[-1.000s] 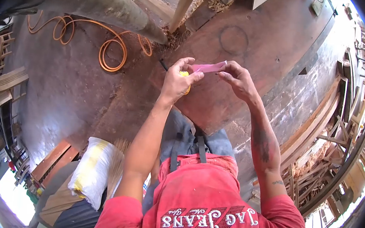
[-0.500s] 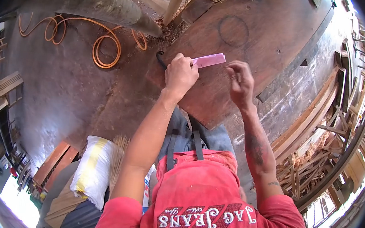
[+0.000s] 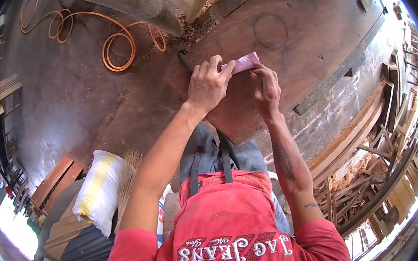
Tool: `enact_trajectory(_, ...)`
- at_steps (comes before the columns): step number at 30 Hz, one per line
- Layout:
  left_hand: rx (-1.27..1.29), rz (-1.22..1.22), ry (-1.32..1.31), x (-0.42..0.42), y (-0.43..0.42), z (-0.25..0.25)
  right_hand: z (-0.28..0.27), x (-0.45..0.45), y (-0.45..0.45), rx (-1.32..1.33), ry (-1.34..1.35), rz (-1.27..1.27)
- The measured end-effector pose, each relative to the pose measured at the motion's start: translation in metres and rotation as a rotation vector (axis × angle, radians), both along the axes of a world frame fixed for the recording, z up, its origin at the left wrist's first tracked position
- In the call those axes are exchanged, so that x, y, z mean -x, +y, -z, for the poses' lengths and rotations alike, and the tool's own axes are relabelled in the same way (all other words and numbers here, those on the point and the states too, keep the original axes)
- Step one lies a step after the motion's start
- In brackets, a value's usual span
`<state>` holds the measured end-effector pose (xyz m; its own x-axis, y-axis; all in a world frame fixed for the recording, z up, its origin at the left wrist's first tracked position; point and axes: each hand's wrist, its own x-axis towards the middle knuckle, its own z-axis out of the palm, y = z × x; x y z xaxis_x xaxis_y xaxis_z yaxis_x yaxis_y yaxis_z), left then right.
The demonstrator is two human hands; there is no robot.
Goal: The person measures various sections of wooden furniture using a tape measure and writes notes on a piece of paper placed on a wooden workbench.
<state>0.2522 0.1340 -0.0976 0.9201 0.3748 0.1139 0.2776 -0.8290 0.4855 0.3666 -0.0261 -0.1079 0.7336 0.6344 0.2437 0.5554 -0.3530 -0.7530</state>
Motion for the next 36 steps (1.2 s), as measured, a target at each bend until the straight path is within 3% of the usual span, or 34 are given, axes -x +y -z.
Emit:
enact_trajectory(4, 0.000, 0.036, -0.011, 0.002, 0.002, -0.002, -0.006, 0.004, -0.003, -0.017, 0.186, 0.162)
enact_trajectory(8, 0.006, 0.108, -0.048, -0.001, 0.004, 0.005, -0.019, -0.008, 0.007, -0.020, 0.373, 0.064)
enact_trajectory(17, -0.122, 0.246, 0.016, 0.000, 0.006, 0.005, -0.030, -0.017, 0.008, 0.163, 0.452, 0.201)
enact_trajectory(26, -0.296, 0.400, -0.075, 0.003, 0.000, 0.011, -0.029, -0.027, 0.010, 0.271, 0.288, 0.120)
enact_trajectory(33, -0.446, 0.420, 0.003, 0.002, -0.008, 0.009, -0.028, -0.033, 0.011, 0.315, 0.230, 0.036)
enact_trajectory(36, -0.456, 0.449, 0.014, 0.003, -0.010, 0.009, -0.014, -0.035, 0.006, 0.300, 0.062, 0.002)
